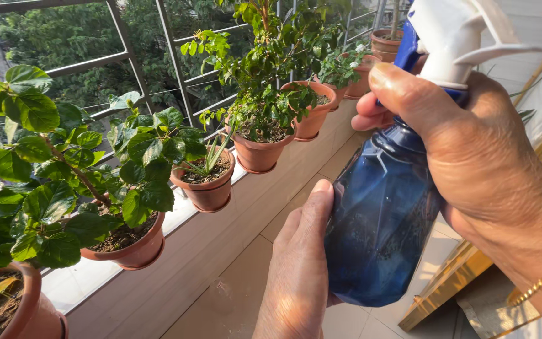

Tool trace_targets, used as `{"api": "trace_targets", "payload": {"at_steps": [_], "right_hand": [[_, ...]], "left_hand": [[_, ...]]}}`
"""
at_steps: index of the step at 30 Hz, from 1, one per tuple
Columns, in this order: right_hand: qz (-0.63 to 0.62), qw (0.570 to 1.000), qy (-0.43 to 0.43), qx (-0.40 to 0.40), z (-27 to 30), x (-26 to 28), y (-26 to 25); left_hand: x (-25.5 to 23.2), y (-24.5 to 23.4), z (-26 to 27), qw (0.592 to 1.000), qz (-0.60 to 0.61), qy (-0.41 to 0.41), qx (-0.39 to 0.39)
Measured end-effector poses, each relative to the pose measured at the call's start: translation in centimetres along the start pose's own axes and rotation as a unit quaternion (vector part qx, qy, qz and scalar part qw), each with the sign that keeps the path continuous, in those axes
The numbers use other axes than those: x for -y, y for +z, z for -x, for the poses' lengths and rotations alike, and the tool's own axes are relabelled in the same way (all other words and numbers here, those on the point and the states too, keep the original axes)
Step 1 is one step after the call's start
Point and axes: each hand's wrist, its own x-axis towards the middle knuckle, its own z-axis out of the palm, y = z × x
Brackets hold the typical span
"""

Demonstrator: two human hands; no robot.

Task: The person uses a blue spray bottle to mist several potted plants arranged on a balcony ledge. They move along the row, spraying the leaves and soil of each plant in sequence.

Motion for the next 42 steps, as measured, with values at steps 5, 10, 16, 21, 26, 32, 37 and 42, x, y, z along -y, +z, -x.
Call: {"api": "trace_targets", "payload": {"at_steps": [5,10,16,21,26,32,37,42], "right_hand": [[-0.011,1.000,-0.009,0.026,0.0,-0.3,0.2],[-0.001,0.999,-0.006,0.039,0.1,-0.9,0.4],[0.016,0.995,-0.032,0.097,-0.3,-0.6,0.8],[-0.004,0.992,-0.035,0.122,-0.1,-1.0,2.0],[-0.069,0.968,-0.018,0.239,0.8,-0.7,2.7],[-0.108,0.942,0.028,0.317,2.4,-1.1,3.8],[-0.130,0.912,0.114,0.371,4.0,-2.9,4.8],[-0.123,0.902,0.105,0.401,4.4,-3.9,5.4]], "left_hand": [[0.6,-0.4,-0.8,0.997,-0.040,0.057,-0.047],[0.7,-0.3,-0.2,0.998,-0.007,-0.004,-0.059],[1.7,0.0,0.4,0.995,0.041,0.011,-0.089],[2.6,-0.8,1.5,0.991,0.052,0.049,-0.116],[4.4,-1.5,2.2,0.972,0.162,0.124,-0.120],[8.0,-3.8,3.8,0.947,0.064,0.187,-0.253],[6.8,-6.1,5.5,0.901,0.118,0.061,-0.413],[6.6,-6.8,7.2,0.890,0.082,0.093,-0.439]]}}
